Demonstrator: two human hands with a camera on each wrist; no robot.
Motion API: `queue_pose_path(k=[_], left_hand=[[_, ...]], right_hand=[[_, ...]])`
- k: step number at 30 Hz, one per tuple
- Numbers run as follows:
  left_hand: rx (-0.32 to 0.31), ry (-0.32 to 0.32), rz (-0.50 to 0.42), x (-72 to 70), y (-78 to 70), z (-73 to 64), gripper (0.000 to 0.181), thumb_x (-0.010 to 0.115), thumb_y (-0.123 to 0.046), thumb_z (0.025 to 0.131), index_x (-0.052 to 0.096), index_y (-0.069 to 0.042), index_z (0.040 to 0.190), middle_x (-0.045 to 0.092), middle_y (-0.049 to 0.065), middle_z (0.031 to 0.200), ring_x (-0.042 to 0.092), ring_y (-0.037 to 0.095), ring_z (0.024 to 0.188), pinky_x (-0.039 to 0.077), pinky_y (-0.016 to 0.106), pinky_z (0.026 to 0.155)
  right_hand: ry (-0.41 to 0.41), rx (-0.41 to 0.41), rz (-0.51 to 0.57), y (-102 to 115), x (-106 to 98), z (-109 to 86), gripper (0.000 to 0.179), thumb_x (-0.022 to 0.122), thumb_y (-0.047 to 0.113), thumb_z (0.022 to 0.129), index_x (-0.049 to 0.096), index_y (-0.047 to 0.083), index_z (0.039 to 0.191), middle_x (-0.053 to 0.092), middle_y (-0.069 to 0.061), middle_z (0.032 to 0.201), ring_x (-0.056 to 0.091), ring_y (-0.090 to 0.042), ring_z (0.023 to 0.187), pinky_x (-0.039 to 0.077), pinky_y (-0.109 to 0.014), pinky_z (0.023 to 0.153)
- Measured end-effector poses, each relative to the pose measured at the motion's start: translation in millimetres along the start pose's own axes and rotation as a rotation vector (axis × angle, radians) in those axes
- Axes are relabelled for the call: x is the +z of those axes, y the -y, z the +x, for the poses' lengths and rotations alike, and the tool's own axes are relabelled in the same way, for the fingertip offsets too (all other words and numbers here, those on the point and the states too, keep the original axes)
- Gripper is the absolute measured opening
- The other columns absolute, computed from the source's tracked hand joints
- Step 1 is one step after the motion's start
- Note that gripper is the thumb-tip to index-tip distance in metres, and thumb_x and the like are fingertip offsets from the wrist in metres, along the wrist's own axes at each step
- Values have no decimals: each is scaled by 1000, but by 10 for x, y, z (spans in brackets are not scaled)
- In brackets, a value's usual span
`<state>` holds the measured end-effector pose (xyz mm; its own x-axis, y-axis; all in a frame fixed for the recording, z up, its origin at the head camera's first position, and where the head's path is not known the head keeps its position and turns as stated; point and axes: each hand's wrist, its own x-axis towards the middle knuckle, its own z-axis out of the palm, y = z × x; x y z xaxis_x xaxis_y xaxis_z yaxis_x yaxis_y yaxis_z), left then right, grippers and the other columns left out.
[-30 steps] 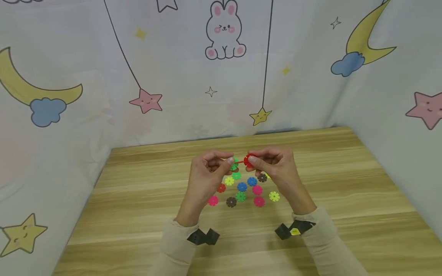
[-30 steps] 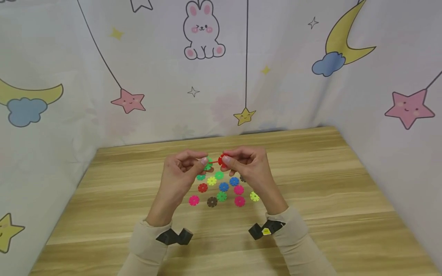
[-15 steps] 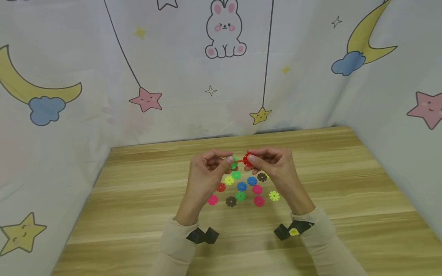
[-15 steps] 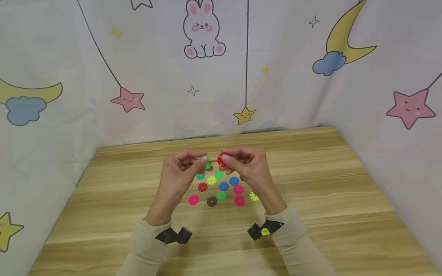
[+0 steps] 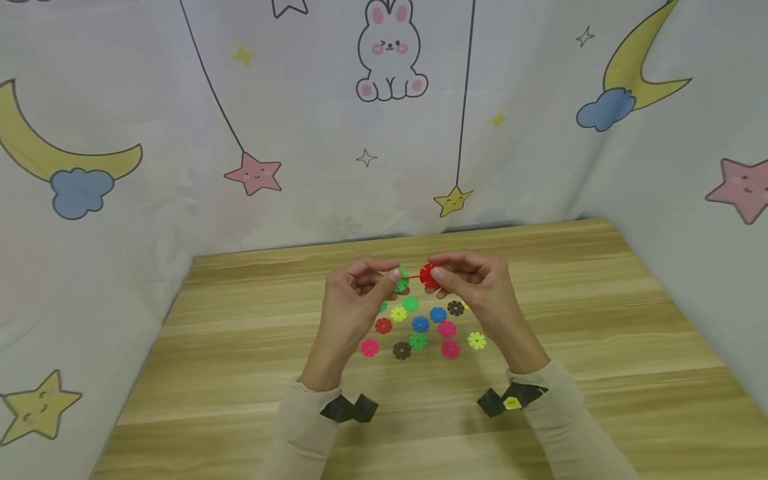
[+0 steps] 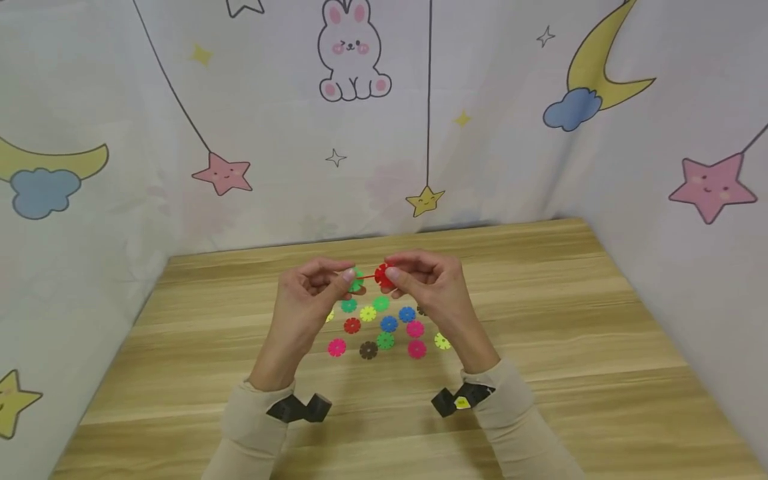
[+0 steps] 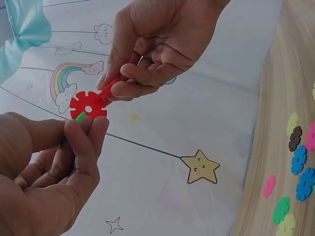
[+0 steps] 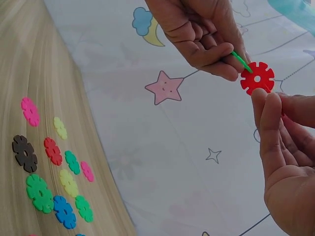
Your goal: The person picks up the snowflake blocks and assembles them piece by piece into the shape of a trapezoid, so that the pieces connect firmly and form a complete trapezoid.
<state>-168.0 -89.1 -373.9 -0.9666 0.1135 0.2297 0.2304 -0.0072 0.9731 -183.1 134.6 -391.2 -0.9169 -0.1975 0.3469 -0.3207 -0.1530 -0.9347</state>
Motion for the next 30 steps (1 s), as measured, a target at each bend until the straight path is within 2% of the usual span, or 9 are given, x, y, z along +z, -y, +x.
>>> queue_pose_path(k=[8,13,16,24,30], left_hand=[[12,-30,18,-47,-19,10,18,76,-6,99,78,2,115,80,21,92,78,10,73,66,27,70],[23,-29,15,-63,-23,11,17,76,-5,99,79,1,114,81,18,89,78,10,72,66,26,70],[33,-15,11,-56,-16,9,16,76,-4,99,79,2,114,80,21,89,76,9,70,65,25,70],[60,31,10,-36,7,5,18,74,-1,99,77,6,115,76,32,90,75,7,70,66,27,71],[72,39,32,-29,5,6,15,74,-1,99,78,5,113,75,34,90,74,6,70,64,24,68]], right_hand=[[-118,-20,-94,37,-70,-16,19,74,1,99,74,-11,115,81,7,95,70,-11,68,64,-23,68],[-51,-52,-74,38,-63,3,20,72,-2,100,73,-16,114,81,6,94,70,-13,70,64,-23,68],[-17,-61,-50,16,-33,12,21,72,-3,100,72,-18,114,82,6,94,71,-12,71,63,-23,66],[7,-56,-43,12,5,8,21,71,-4,99,73,-17,115,83,8,95,73,-12,72,63,-24,65],[18,-49,-92,21,-1,-1,20,72,-1,100,75,-14,116,83,10,98,76,-12,75,65,-28,66]])
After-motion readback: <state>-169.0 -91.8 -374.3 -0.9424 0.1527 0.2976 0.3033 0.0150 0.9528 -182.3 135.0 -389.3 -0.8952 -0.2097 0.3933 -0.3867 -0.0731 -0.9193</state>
